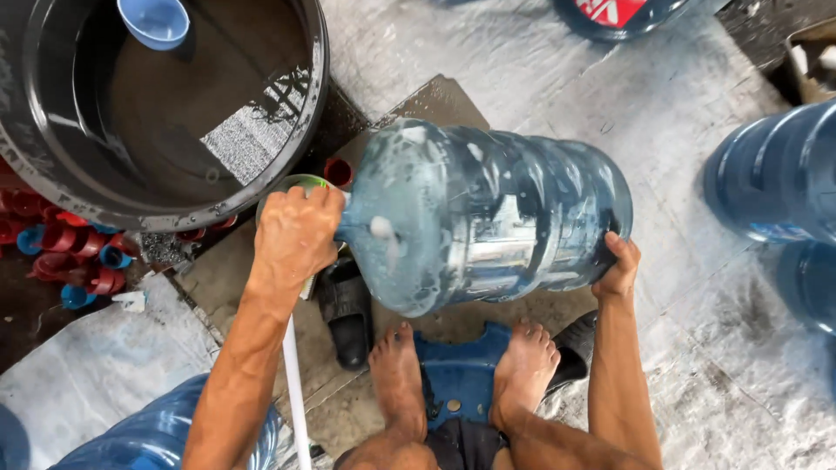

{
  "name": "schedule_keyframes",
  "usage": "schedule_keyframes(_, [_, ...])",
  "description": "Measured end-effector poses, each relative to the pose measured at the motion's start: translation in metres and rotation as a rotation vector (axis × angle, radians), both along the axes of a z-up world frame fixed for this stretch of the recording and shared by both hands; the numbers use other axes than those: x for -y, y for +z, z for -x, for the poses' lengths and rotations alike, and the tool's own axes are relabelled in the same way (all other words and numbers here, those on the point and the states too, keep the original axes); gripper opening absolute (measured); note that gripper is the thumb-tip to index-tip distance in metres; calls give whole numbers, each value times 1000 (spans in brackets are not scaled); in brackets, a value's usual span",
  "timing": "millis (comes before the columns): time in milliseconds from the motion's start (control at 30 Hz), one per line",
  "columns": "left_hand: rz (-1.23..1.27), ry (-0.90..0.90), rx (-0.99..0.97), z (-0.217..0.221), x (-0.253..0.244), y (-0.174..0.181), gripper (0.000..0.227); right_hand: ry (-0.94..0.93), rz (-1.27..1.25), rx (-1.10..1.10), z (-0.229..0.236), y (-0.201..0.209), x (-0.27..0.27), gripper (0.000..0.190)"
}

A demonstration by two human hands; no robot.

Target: The person scrubs the exterior of a large plastic water jug using a brush and soapy water. They rotate the jug to clean different sides and then scrub the top rim and opening area.

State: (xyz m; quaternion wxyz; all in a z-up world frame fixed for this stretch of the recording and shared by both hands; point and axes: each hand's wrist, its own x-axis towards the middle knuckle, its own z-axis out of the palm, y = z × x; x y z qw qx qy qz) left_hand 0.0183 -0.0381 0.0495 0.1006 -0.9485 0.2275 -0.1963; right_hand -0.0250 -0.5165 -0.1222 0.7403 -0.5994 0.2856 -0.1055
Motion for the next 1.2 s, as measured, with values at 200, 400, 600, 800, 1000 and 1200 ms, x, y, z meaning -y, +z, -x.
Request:
schedule_keyframes(200, [201,-149,-127,-7,24,63,43,-80,-213,-125,6,28,-8,38])
schedule_keyframes(400, [1387,-217,-330,-47,52,62,45,-110,-280,-101,12,16,6,42])
schedule_keyframes(600, [2180,-140,-316,-67,119,21,29,-170,-313,81,21,28,-28,42])
schedule_keyframes(800, [2056,-383,-359,-104,175,84,18,-282,-326,-82,-2,-1,-48,48])
schedule_keyframes(1000, [1316,-515,-742,-140,220,70,69,196,621,817,-80,193,-70,42])
schedule_keyframes(1200, [1095,-424,-499,-71,218,41,70,766,604,714,-119,270,-102,60])
